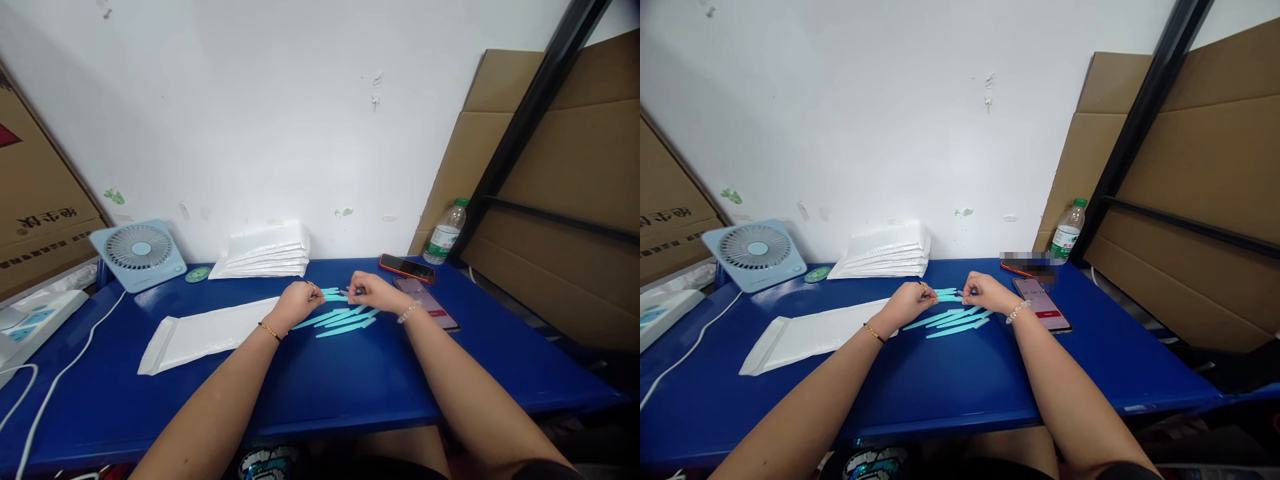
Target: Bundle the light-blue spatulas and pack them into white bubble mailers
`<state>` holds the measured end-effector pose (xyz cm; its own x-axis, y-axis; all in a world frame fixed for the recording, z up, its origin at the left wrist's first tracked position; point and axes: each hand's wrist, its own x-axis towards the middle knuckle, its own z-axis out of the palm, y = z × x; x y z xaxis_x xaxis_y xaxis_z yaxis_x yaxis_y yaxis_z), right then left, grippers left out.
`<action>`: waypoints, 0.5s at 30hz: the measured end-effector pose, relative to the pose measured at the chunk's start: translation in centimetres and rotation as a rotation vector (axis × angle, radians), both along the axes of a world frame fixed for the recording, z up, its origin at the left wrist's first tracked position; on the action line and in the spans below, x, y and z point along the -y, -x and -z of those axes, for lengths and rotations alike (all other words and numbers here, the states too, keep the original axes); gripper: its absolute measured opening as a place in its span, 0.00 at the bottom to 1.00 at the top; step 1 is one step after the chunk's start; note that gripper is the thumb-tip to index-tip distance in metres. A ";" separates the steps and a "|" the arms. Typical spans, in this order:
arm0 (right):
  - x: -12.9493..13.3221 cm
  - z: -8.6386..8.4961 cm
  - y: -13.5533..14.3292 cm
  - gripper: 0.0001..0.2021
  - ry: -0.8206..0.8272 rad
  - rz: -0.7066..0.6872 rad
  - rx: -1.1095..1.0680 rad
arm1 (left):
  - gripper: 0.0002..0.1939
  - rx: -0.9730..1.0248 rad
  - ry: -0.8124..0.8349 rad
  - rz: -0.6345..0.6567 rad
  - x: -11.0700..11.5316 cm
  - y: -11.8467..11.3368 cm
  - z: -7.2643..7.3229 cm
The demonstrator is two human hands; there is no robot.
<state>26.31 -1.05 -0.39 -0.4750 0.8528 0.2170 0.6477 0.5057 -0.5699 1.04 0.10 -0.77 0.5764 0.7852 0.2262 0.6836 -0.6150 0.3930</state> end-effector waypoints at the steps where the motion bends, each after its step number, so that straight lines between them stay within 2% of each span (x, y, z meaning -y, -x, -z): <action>1: -0.2 0.2 -0.2 0.10 -0.010 0.036 0.007 | 0.12 -0.006 0.010 -0.037 -0.4 0.3 0.1; 5: -0.7 0.5 -0.8 0.12 -0.019 0.158 0.037 | 0.12 -0.058 0.058 -0.127 -1.3 1.6 0.3; 9: 0.0 0.3 0.5 0.10 -0.018 0.040 0.042 | 0.14 -0.042 -0.050 -0.140 -0.9 1.5 0.2; 12: 0.4 0.5 1.8 0.08 0.046 -0.062 0.109 | 0.16 -0.043 0.018 -0.058 -0.2 1.0 0.0; 15: 0.4 0.8 2.4 0.06 0.065 -0.089 0.159 | 0.14 -0.073 0.103 0.053 0.4 0.6 0.1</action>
